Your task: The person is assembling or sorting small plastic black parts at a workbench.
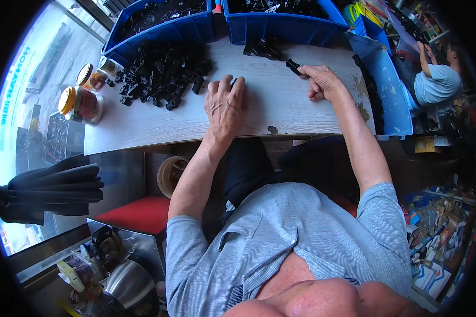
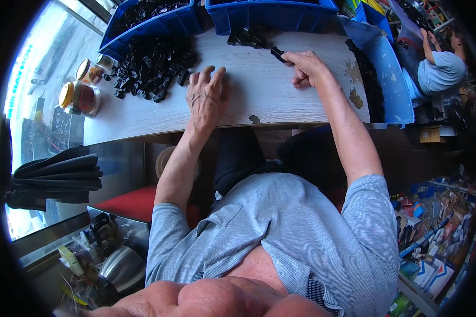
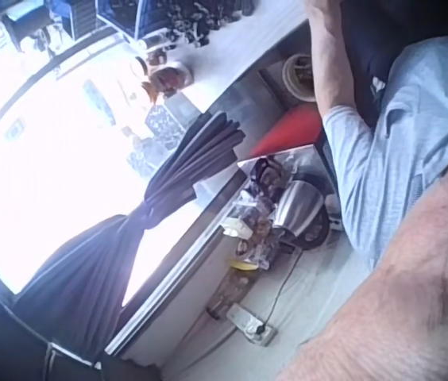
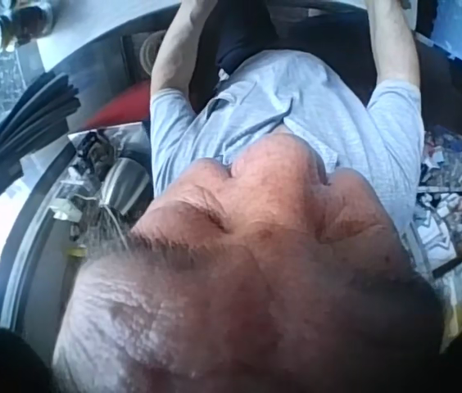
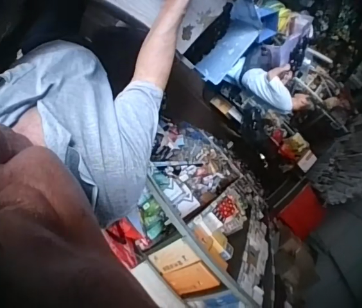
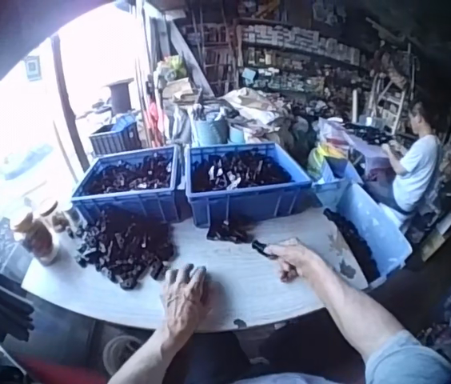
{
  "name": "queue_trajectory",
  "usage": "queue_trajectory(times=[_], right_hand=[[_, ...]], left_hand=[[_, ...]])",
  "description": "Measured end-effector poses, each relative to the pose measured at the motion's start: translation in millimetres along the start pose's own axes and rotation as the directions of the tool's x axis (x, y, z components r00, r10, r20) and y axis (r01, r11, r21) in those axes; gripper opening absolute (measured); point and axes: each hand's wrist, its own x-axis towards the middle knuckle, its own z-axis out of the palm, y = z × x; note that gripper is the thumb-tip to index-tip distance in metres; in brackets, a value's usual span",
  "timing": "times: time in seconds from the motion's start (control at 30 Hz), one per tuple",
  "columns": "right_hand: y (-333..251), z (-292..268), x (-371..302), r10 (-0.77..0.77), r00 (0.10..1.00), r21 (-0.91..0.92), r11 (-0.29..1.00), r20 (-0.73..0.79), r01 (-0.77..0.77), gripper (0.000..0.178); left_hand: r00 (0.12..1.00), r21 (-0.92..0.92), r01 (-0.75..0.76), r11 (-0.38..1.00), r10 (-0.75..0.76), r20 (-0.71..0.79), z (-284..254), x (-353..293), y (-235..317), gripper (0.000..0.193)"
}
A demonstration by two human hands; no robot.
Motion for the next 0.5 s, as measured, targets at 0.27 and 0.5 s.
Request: queue_trajectory(times=[0.27,0.5], right_hand=[[3,11,-4,-0.015,0.992,0.114,0.993,-0.127,0.029,0.036],[-3,35,8,-0.156,0.959,-0.095,0.986,-0.238,0.137,0.053]], left_hand=[[0.985,-0.078,0.096,0.992,-0.084,0.151,-1,2,3,0.031],[0.947,-0.138,0.078,0.987,-0.030,0.320,-26,14,8,0.048]])
